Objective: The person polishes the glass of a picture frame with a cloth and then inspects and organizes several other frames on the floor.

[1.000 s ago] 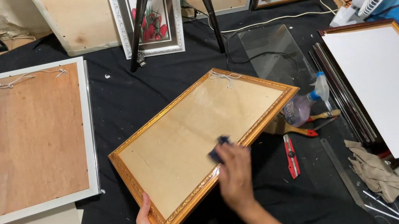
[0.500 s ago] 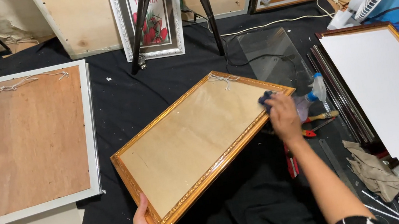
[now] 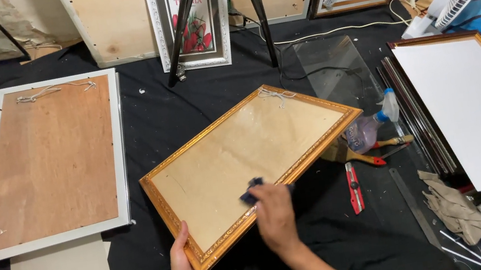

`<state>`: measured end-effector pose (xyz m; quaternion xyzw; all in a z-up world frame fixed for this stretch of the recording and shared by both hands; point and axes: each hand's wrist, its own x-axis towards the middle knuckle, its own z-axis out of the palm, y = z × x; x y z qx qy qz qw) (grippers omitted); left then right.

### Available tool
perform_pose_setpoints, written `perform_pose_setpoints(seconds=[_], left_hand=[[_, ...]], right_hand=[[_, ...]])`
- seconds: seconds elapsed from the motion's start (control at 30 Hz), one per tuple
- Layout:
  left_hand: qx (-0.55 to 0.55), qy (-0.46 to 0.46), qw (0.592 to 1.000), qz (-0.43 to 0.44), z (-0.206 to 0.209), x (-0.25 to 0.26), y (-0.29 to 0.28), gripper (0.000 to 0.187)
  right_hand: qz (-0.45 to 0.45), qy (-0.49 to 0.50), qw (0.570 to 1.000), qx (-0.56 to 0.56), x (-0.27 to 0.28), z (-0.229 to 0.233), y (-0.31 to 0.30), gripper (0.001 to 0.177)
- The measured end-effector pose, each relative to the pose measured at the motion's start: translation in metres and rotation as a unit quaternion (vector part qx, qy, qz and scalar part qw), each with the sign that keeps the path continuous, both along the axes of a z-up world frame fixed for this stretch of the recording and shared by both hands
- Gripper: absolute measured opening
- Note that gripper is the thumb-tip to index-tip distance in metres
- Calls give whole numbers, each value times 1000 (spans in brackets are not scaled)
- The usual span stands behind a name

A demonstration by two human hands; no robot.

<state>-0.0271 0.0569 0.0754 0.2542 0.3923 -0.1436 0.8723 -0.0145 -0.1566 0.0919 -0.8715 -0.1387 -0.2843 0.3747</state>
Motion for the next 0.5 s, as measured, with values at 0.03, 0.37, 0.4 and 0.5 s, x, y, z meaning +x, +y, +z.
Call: perform_pose_setpoints(seconds=[0.03,0.37,0.4,0.5], left_hand=[[0,1,1000,0,-13,-2,1,57],[-14,19,999,-42,-75,-30,44,42],[-12,22,998,-52,-71,-32,48,46],[-15,24,997,-68,-91,-32,57,42]], right_hand=[[0,1,1000,0,-13,6,12,29],[-137,42,986,91,7,3,-111,35],[-305,50,928,206,17,-12,-137,26],[-294,318,698,570,21,4,-144,74]])
